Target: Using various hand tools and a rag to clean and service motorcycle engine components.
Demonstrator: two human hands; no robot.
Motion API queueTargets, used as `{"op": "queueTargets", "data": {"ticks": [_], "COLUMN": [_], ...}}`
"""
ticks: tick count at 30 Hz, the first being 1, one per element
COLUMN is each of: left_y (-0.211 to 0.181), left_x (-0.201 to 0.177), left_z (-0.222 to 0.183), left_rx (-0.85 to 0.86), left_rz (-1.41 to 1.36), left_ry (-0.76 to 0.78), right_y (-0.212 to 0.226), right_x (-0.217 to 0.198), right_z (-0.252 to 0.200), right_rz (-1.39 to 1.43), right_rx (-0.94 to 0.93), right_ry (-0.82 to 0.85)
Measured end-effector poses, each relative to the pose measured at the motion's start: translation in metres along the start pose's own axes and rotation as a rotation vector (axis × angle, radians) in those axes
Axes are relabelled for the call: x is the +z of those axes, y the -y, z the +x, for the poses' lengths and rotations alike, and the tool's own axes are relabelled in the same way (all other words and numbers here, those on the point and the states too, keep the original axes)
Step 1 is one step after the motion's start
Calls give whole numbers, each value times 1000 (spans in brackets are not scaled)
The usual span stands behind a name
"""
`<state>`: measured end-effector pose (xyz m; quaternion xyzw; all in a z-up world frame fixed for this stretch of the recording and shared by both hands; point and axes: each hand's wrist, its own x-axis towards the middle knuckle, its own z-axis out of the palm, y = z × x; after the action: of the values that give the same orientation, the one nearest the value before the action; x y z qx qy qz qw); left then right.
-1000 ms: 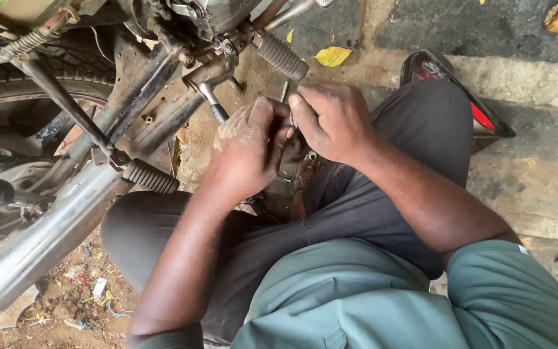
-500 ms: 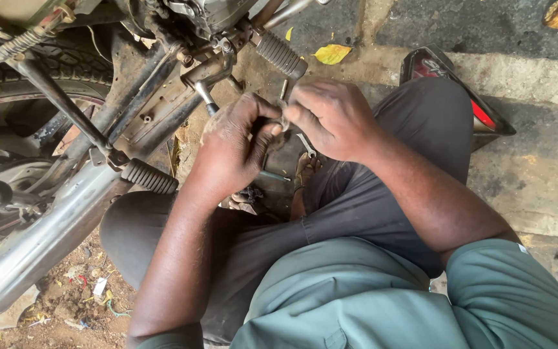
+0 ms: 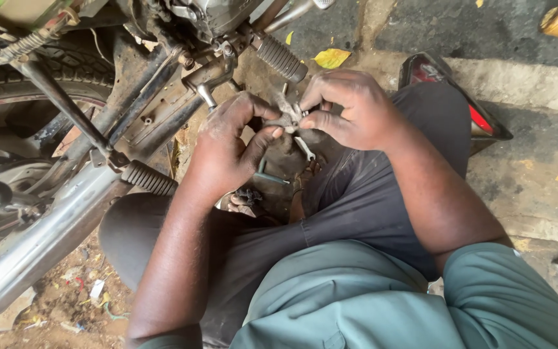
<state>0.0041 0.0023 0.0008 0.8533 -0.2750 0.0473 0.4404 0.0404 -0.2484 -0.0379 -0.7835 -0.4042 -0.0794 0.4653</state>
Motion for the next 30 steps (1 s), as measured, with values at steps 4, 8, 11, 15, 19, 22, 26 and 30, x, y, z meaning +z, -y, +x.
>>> {"op": "queueTargets", "data": {"ticks": [4, 8, 11, 15, 19, 22, 26, 30], "left_y": [17, 19, 20, -11, -1, -4, -2, -1], "left_x": [4, -1, 3, 4, 17, 16, 17, 18], "left_z": [-4, -5, -5, 14, 1, 1, -2, -2], "left_rx": [-128, -196, -247, 229, 91, -156, -87, -54], "left_rz": [50, -359, -707, -83, -102, -115, -12, 18], "left_ry": [-7, -276, -304, -289, -120, -88, -74, -76], "right_y": [-40, -37, -16, 1, 5, 10, 2, -1], "right_x": [-2, -9, -4, 13, 16, 13, 20, 27], "right_z": [-23, -20, -12, -9, -3, 0, -6, -9], "right_rz": [285, 462, 355, 194, 143, 109, -77, -126], "right_rx": [154, 250, 233, 185, 67, 13, 93, 286], "right_ry": [-6, -160, -180, -135, -138, -151, -128, -73]}}
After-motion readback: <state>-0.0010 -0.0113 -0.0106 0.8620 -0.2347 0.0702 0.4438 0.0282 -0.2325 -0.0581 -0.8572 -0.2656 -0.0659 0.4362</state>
